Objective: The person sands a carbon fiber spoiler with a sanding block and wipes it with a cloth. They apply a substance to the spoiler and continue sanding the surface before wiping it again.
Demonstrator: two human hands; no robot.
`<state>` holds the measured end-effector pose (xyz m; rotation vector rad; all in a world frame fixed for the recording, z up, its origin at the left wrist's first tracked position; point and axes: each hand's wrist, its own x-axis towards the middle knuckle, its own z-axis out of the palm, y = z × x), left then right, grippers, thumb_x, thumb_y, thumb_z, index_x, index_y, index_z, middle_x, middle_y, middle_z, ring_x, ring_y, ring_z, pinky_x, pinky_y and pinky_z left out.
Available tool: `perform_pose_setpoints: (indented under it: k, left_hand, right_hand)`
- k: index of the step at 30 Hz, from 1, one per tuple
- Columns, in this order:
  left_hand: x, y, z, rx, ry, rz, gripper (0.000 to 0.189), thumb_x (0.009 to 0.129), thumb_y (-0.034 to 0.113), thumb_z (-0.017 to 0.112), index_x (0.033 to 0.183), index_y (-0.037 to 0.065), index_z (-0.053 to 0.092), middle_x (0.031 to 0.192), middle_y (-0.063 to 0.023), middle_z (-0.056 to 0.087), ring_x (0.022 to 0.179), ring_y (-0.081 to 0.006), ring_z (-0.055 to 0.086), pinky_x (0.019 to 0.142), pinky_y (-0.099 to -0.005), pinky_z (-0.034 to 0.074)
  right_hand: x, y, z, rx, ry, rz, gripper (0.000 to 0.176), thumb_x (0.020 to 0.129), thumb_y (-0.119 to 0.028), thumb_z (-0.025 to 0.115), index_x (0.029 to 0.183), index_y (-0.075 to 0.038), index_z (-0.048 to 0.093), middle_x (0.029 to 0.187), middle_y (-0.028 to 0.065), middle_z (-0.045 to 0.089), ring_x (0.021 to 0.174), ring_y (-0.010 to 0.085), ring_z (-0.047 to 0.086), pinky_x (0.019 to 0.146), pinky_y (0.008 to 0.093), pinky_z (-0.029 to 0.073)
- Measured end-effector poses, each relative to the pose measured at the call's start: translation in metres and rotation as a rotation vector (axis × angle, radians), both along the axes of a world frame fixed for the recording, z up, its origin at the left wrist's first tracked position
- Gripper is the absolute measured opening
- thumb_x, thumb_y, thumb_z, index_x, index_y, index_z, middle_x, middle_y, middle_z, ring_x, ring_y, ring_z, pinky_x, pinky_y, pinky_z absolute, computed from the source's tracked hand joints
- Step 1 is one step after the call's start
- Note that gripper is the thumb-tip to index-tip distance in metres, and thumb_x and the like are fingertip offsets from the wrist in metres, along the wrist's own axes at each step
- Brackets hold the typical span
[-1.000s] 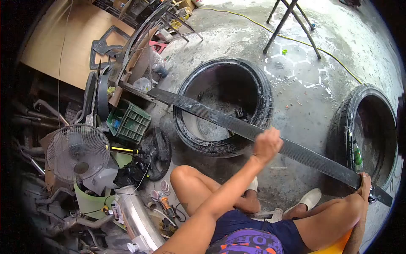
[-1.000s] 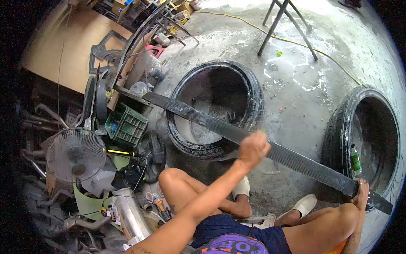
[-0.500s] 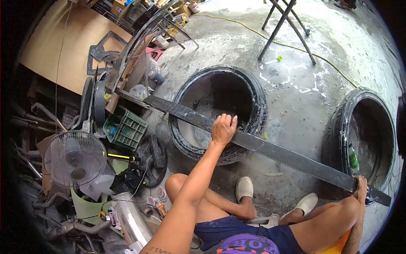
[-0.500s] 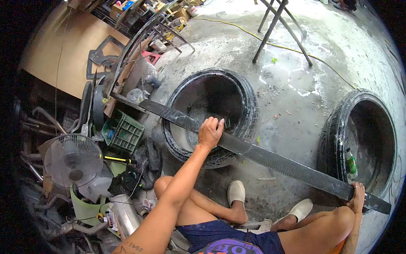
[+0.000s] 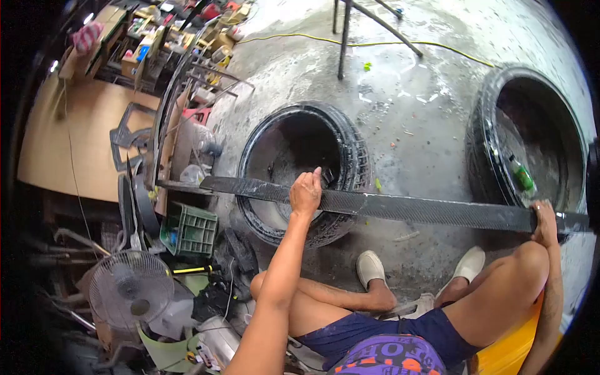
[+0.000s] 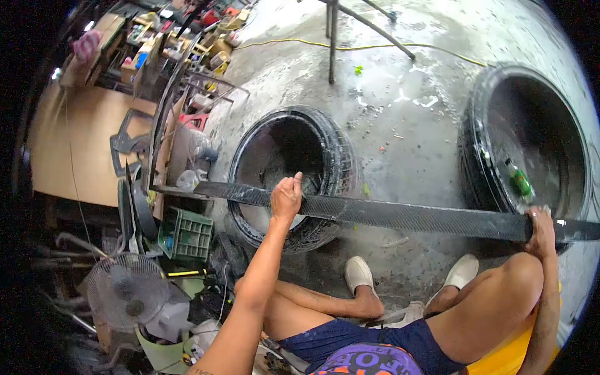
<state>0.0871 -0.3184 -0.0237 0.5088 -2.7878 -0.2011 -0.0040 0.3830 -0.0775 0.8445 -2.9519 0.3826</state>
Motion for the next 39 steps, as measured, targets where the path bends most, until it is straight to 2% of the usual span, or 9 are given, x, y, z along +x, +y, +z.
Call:
perform_pose_setpoints:
  k: [9, 13, 17, 21, 24, 28, 34, 37, 39]
  left_hand:
    - [-0.007, -0.002, 0.012, 0.089, -0.138, 0.136, 0.065, 0.102, 0.049, 0.043, 0.067, -0.002, 0.063, 0.079, -0.0259, 0.065, 0.077, -0.0466, 0.063, 0.069, -0.0551, 0.047]
    - [-0.004, -0.010, -0.009, -0.138, -0.024, 0.036, 0.070, 0.101, 0.055, 0.041, 0.068, -0.002, 0.065, 0.079, -0.0252, 0.067, 0.074, -0.0475, 0.064, 0.070, -0.0550, 0.050]
    - [-0.011, 0.020, 0.002, 0.015, -0.105, 0.143, 0.060, 0.103, 0.047, 0.041, 0.071, 0.003, 0.067, 0.078, -0.0238, 0.068, 0.073, -0.0462, 0.064, 0.066, -0.0557, 0.050]
    - [-0.038, 0.134, -0.031, 0.074, 0.006, -0.353, 0.046, 0.102, 0.035, 0.042, 0.074, 0.006, 0.065, 0.071, -0.0182, 0.065, 0.064, -0.0422, 0.064, 0.061, -0.0531, 0.051]
    - [-0.029, 0.108, -0.037, 0.006, 0.006, -0.370, 0.037, 0.101, 0.033, 0.044, 0.081, 0.008, 0.064, 0.068, -0.0172, 0.063, 0.062, -0.0403, 0.064, 0.056, -0.0517, 0.049]
    - [0.018, -0.032, -0.012, 0.093, -0.074, 0.198, 0.055, 0.104, 0.036, 0.039, 0.072, 0.003, 0.069, 0.063, -0.0215, 0.064, 0.057, -0.0388, 0.063, 0.054, -0.0507, 0.048]
    - [-0.029, 0.155, -0.022, 0.095, 0.043, -0.330, 0.034, 0.097, 0.026, 0.049, 0.069, 0.010, 0.059, 0.070, -0.0161, 0.064, 0.062, -0.0368, 0.063, 0.053, -0.0474, 0.049]
    - [-0.025, 0.126, -0.031, 0.129, 0.074, -0.384, 0.035, 0.097, 0.028, 0.050, 0.068, 0.010, 0.056, 0.069, -0.0173, 0.062, 0.062, -0.0376, 0.063, 0.053, -0.0474, 0.049]
    - [-0.015, 0.059, 0.004, 0.031, -0.039, -0.104, 0.052, 0.102, 0.036, 0.044, 0.067, 0.004, 0.065, 0.070, -0.0217, 0.065, 0.062, -0.0403, 0.064, 0.056, -0.0507, 0.049]
  right_hand:
    - [0.006, -0.019, 0.024, 0.101, -0.216, -0.130, 0.063, 0.055, -0.013, 0.077, 0.113, -0.009, 0.053, 0.121, 0.0189, 0.057, 0.125, 0.0412, 0.049, 0.114, 0.0511, 0.030]
    - [0.006, -0.025, 0.034, 0.042, -0.240, -0.120, 0.065, 0.054, -0.014, 0.080, 0.113, -0.009, 0.053, 0.113, 0.0172, 0.058, 0.115, 0.0414, 0.051, 0.109, 0.0497, 0.034]
    - [0.004, -0.020, 0.025, 0.028, -0.204, -0.105, 0.063, 0.054, -0.013, 0.080, 0.111, -0.009, 0.053, 0.108, 0.0171, 0.057, 0.110, 0.0410, 0.052, 0.106, 0.0497, 0.036]
    - [0.006, -0.023, 0.023, -0.018, -0.008, 0.004, 0.062, 0.052, -0.012, 0.080, 0.108, -0.007, 0.053, 0.101, 0.0167, 0.056, 0.105, 0.0402, 0.053, 0.102, 0.0493, 0.038]
    - [0.004, -0.019, 0.023, -0.031, -0.091, -0.022, 0.062, 0.053, -0.016, 0.082, 0.107, -0.006, 0.053, 0.098, 0.0164, 0.056, 0.101, 0.0411, 0.055, 0.101, 0.0501, 0.038]
    - [0.006, -0.019, 0.018, 0.014, -0.042, -0.044, 0.064, 0.054, -0.024, 0.083, 0.107, -0.005, 0.054, 0.101, 0.0175, 0.057, 0.105, 0.0412, 0.055, 0.103, 0.0509, 0.038]
    - [0.007, -0.015, 0.013, 0.034, 0.004, -0.011, 0.065, 0.053, -0.023, 0.084, 0.108, -0.005, 0.054, 0.105, 0.0182, 0.057, 0.108, 0.0423, 0.055, 0.106, 0.0511, 0.036]
    - [0.004, -0.020, 0.021, -0.020, -0.117, -0.058, 0.063, 0.053, -0.020, 0.083, 0.106, -0.005, 0.053, 0.102, 0.0185, 0.056, 0.105, 0.0429, 0.054, 0.105, 0.0506, 0.037]
    - [0.003, -0.015, 0.017, -0.022, -0.145, -0.050, 0.061, 0.053, -0.019, 0.082, 0.104, -0.005, 0.052, 0.100, 0.0189, 0.055, 0.103, 0.0430, 0.053, 0.104, 0.0505, 0.037]
